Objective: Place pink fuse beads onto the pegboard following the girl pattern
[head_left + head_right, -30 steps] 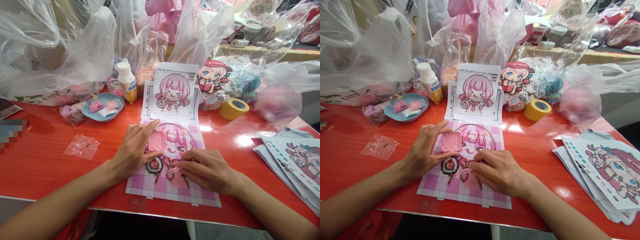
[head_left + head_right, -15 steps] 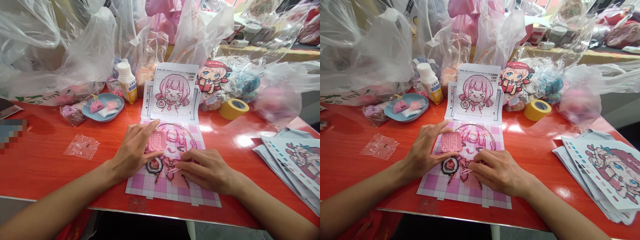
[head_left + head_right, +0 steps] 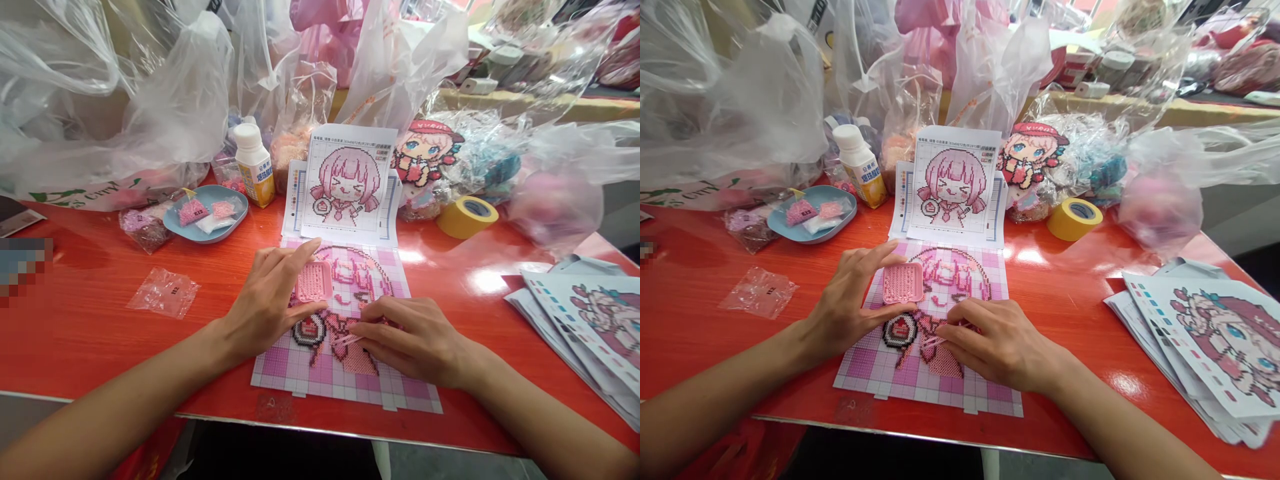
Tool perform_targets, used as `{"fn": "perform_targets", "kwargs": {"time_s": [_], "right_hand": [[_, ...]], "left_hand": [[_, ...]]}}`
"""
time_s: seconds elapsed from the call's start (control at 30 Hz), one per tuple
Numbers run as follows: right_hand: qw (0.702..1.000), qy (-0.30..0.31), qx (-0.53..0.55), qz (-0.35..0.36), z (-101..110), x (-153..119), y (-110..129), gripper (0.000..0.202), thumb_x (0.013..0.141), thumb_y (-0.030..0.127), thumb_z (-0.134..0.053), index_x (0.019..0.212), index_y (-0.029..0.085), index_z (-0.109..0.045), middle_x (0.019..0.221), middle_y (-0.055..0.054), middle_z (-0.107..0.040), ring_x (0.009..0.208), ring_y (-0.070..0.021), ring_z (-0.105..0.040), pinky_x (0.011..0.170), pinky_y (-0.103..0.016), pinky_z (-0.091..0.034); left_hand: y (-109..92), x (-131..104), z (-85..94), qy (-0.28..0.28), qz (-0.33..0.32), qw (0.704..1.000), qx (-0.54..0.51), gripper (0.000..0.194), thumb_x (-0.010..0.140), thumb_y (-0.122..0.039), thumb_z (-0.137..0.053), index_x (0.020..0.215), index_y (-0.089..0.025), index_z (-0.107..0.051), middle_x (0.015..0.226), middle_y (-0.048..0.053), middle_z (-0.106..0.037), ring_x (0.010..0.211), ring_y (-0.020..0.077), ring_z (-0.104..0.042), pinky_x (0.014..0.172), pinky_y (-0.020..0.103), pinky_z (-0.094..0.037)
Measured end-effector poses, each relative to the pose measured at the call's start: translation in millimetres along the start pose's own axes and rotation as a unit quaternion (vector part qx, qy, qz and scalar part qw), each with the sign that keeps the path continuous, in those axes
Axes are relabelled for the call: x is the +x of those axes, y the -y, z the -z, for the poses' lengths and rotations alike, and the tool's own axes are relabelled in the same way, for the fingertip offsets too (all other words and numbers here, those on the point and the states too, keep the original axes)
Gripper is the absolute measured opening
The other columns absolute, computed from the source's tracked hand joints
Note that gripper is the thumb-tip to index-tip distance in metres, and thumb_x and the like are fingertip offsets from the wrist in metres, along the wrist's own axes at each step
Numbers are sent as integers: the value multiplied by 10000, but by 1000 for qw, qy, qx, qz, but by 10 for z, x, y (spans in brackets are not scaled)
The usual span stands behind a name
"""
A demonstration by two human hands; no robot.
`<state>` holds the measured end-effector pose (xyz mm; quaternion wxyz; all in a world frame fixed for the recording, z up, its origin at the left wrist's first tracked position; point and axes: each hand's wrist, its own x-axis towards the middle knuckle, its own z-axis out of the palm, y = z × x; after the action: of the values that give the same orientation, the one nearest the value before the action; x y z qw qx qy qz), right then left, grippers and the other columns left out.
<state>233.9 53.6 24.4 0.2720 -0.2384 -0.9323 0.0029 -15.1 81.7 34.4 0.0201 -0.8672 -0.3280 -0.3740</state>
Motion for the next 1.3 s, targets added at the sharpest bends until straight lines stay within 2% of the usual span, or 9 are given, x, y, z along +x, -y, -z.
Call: {"fn": "perform_targets", "kwargs": {"time_s": [0.73,1.0,1.3], "right_hand": [[1000,-3,-1,2,-4,-8,2,113,908,188,-555,1001,168,-615,848,-13,-588,662,-69,-484,502,-207,-348],[1000,-3,2,1,-3,-27,-12,127,886,188,-587,1010,172,-608,861,-13,-599,662,-72,-496,506,-212,-355],[1000,1,6,0,1,21,21,113,914,179,-543,1008,170,-605,832,-10,-603,623,-63,-478,499,-204,-351]], "left_hand": [[2,-3,-5,-7,-2,1000,1,799,796,-351,-710,1435,-149,-276,1094,123,-658,971,232,-597,877,384,-442],[14,-4,-7,-10,-7,1000,2,771,786,-344,-717,1397,-97,-318,1073,134,-657,966,232,-586,878,372,-439],[7,-2,-4,-8,-3,1000,-3,763,785,-339,-720,1391,-95,-326,1084,134,-652,961,225,-578,882,369,-434]]}}
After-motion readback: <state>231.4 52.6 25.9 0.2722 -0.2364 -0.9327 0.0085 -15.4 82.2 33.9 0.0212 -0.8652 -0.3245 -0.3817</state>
